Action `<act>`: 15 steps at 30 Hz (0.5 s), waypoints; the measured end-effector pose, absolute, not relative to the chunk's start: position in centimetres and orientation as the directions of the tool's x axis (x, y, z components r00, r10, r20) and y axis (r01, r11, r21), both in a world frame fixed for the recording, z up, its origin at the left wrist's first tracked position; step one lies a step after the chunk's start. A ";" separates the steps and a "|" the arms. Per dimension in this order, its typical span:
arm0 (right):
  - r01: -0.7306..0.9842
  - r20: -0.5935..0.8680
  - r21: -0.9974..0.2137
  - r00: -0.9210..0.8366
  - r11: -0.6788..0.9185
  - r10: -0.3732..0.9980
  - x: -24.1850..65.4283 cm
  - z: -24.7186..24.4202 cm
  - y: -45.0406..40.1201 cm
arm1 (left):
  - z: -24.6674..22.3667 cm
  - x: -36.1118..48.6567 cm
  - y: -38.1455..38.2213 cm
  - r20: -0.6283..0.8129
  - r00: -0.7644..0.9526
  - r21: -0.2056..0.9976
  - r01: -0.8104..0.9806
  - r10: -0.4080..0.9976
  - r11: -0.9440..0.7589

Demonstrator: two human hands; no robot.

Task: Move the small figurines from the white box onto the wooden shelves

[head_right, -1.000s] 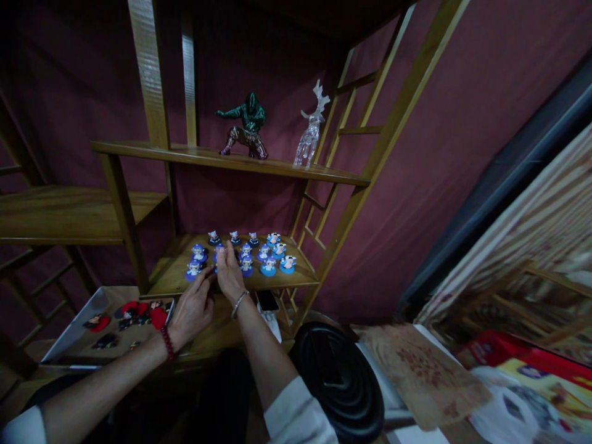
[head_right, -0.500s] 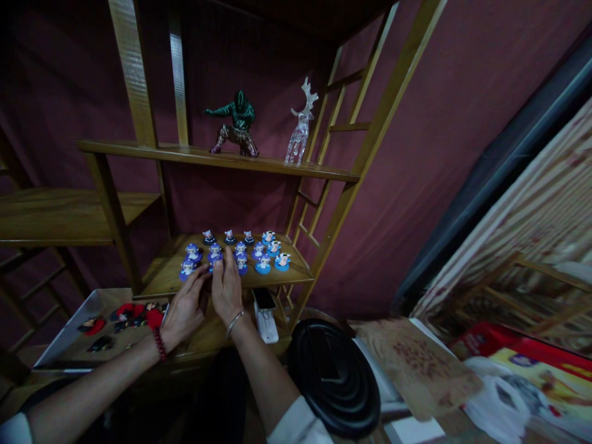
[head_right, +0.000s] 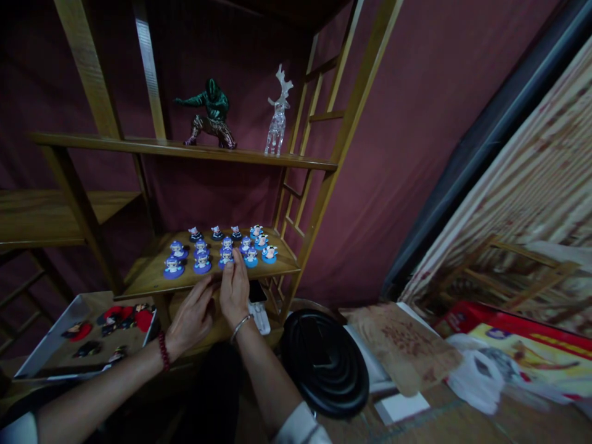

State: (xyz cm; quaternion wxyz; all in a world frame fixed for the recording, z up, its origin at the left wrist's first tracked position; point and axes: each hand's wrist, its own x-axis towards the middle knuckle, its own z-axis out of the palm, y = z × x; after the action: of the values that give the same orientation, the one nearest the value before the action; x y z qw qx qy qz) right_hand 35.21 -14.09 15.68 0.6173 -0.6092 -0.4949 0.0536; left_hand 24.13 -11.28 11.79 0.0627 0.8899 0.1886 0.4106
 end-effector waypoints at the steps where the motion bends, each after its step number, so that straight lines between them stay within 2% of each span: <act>1: 0.523 0.533 -0.814 0.498 0.254 0.684 35.4 15.7 -13.9 | 11.8 24.4 -11.3 0.694 0.598 0.283 0.286 0.401 -0.916; 11: 0.342 0.367 -0.914 0.472 0.217 0.802 37.3 16.7 -11.5 | 12.8 25.9 -11.4 0.644 0.582 0.365 0.336 0.496 -0.868; 15: 0.331 0.344 -0.921 0.449 0.204 0.824 37.6 17.2 -11.0 | 13.2 26.2 -11.4 0.642 0.570 0.387 0.336 0.513 -0.858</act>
State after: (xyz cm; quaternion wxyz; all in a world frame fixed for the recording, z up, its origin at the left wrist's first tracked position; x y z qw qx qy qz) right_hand 37.58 -10.98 17.18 0.6066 -0.5973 -0.4837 0.2033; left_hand 26.16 -11.40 13.19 0.1116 0.8790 0.2415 0.3957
